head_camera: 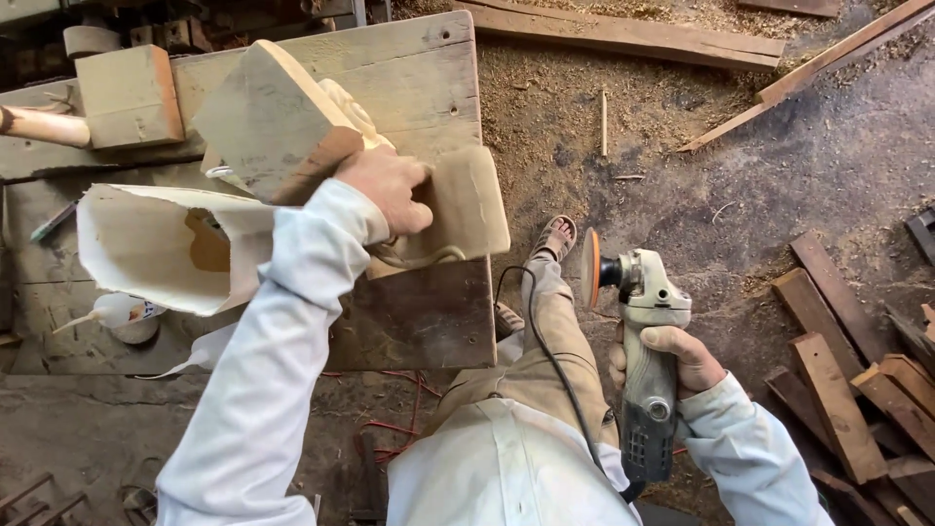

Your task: Sanding the edges and surfaces of a wooden block using a handheld power sander.

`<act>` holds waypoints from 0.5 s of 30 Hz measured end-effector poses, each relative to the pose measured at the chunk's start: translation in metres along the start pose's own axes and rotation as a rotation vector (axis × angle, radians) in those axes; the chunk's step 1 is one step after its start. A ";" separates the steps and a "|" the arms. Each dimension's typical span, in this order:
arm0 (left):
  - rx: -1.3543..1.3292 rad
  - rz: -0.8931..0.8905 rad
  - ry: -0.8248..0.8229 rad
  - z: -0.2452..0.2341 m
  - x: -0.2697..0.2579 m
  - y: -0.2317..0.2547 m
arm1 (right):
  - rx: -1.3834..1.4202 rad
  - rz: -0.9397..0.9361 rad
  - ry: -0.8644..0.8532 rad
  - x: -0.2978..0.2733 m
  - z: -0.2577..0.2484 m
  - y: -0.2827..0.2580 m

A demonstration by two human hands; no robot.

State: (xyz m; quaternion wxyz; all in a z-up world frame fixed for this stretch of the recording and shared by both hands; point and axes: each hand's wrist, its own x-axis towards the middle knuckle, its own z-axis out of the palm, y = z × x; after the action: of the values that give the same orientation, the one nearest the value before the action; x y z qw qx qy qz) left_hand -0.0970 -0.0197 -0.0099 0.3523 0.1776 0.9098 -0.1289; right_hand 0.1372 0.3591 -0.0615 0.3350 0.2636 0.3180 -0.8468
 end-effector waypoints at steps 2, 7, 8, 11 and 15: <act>0.051 0.023 0.143 0.018 0.001 0.008 | 0.010 0.061 0.046 0.004 -0.010 0.008; -0.073 0.017 1.015 0.067 0.008 0.029 | 0.042 0.089 0.085 0.021 0.012 0.004; -0.082 -0.020 1.207 0.070 0.007 0.033 | 0.052 0.079 0.090 0.027 0.010 0.007; -0.182 0.047 1.186 0.055 -0.007 0.036 | 0.096 0.083 0.018 0.050 0.035 -0.003; -0.280 0.088 1.142 0.056 -0.006 0.034 | 0.102 0.110 -0.017 0.068 0.054 -0.008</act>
State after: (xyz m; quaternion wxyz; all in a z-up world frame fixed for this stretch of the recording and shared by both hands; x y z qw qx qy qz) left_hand -0.0461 -0.0107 -0.0498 -0.1685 0.2083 0.9555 0.1232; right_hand 0.0757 0.2975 -0.0677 0.3696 0.2901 0.2565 -0.8446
